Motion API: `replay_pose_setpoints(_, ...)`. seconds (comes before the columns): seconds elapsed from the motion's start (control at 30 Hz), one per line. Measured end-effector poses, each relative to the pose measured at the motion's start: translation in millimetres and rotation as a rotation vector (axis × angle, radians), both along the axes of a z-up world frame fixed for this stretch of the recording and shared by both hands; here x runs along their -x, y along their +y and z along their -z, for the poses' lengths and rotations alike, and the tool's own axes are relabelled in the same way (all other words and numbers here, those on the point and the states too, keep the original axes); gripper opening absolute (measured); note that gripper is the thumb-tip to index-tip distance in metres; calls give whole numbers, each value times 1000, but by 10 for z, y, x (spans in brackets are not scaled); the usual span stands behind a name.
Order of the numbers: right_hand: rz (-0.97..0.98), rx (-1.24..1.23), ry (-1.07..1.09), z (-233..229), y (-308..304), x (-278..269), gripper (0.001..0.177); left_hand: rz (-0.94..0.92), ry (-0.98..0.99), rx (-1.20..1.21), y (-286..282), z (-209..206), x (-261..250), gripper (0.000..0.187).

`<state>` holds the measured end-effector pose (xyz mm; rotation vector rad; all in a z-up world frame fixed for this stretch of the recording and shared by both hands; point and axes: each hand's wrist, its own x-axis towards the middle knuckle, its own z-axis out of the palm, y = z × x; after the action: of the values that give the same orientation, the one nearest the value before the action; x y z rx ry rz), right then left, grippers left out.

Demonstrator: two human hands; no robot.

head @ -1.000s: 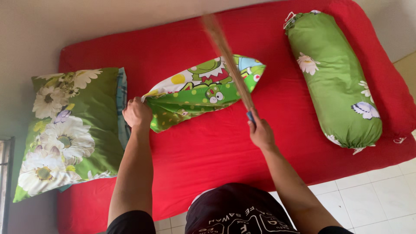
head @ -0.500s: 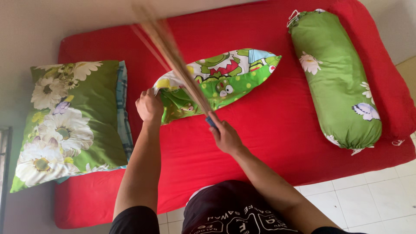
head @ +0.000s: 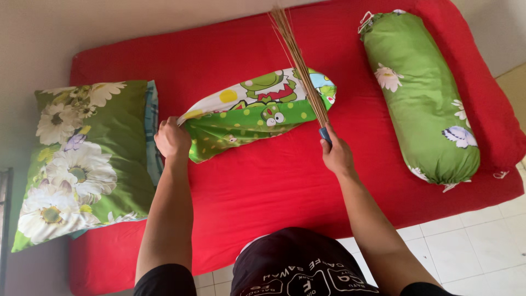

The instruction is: The person uses a small broom to dust a green pillow and the red bedsheet, then straightens the bedsheet and arranges the pillows neatly on the bed.

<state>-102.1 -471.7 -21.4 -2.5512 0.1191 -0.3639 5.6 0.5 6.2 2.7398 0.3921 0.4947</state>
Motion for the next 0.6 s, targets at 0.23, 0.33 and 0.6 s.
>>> replay_pose_setpoints(0.23,-82,-176,-29,82,491,178,58,9,48,-28,-147,-17,-66,22)
replay_pose_setpoints(0.33,-112,-60,130,92,521,294,62,-23,100,-27,-21,-72,-14,22)
replay_pose_setpoints(0.6,17,-91,19,-113,-42,57,58,-70,157,91,140,-181,-75,26)
